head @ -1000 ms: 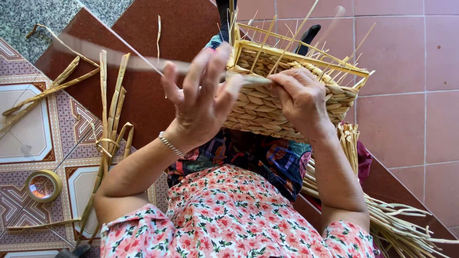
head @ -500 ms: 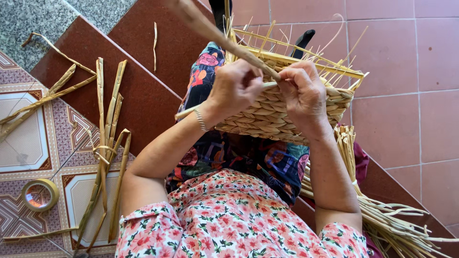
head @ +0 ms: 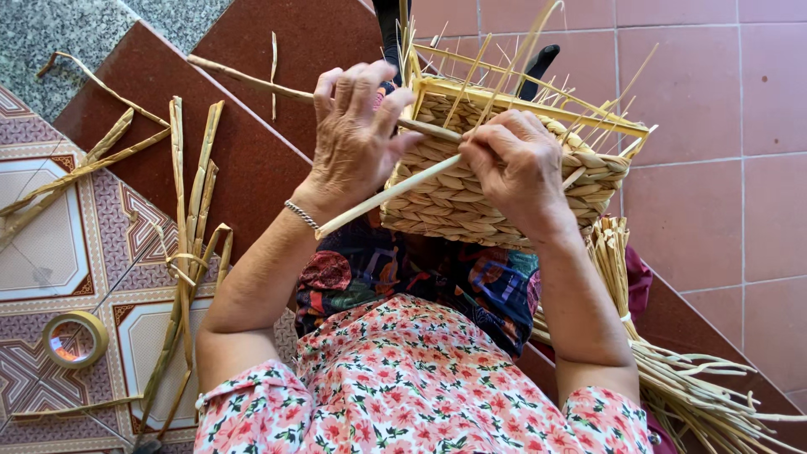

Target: The person weaves a basket using dried palm leaves, interlacing them through a pre-formed frame. They use shears to trim excess material and continue weaving the sides of the basket.

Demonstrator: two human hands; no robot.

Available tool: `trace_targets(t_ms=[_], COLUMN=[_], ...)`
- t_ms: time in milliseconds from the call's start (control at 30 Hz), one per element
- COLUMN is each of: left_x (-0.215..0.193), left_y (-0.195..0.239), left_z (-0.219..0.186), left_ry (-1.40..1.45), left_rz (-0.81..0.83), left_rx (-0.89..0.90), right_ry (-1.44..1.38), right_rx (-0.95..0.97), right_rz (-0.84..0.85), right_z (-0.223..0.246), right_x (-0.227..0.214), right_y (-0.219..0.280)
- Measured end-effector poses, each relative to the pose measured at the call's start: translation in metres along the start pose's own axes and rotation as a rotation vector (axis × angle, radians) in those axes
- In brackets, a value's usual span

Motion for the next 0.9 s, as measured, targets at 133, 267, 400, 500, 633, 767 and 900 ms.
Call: trace_targets(t_ms=[133,267,400,500,633,767,900], left_x=[0.031,0.031,-0.002,-0.005,0.028,0.050,0.079], left_y=[0.062,0.073,0.031,0.026,0.041,0.037,0.015], left_z=[0.009,0.006,-0.007,-0.009,0.004,0.008,0.000], left_ry=[0.484,0.734,0.523,0.502,0.726,0.986,0.711], left_rz=[0.279,0.276,0.071,-0.031,-0.037,0.087,0.381], left_rx=[-0.257,-0.381,-0.120,-0.118,-0.340,-0.441,-0.282], right_ry=[-0.062,-0.093,-0.078,0.047,0.062,0.031,0.000], right_rx=[0.080,0.154,0.090,-0.116,-0.095,-0.075,0.019], right_rz=[-0.063,-0.119,-0.277,-0.345,-0.129,-0.074,-0.058], right_z=[-0.015,-0.023,-0.008,0.012,0.010,0.016,0.008], right_x=[0.012,0.017,0.008,0.010,0.016,0.010,0.010], right_y=[-0.004,-0.003,-0.001,0.003,-0.001,0.000,0.000])
Point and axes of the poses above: each hand's wrist, its own y-axis away from the middle knuckle, its own x-axis out of the palm, z = x × y, the point moved 7 cm from there along -y, towards the middle knuckle, and after that the axes turned 15 degrees about x, right-handed, at the moved point
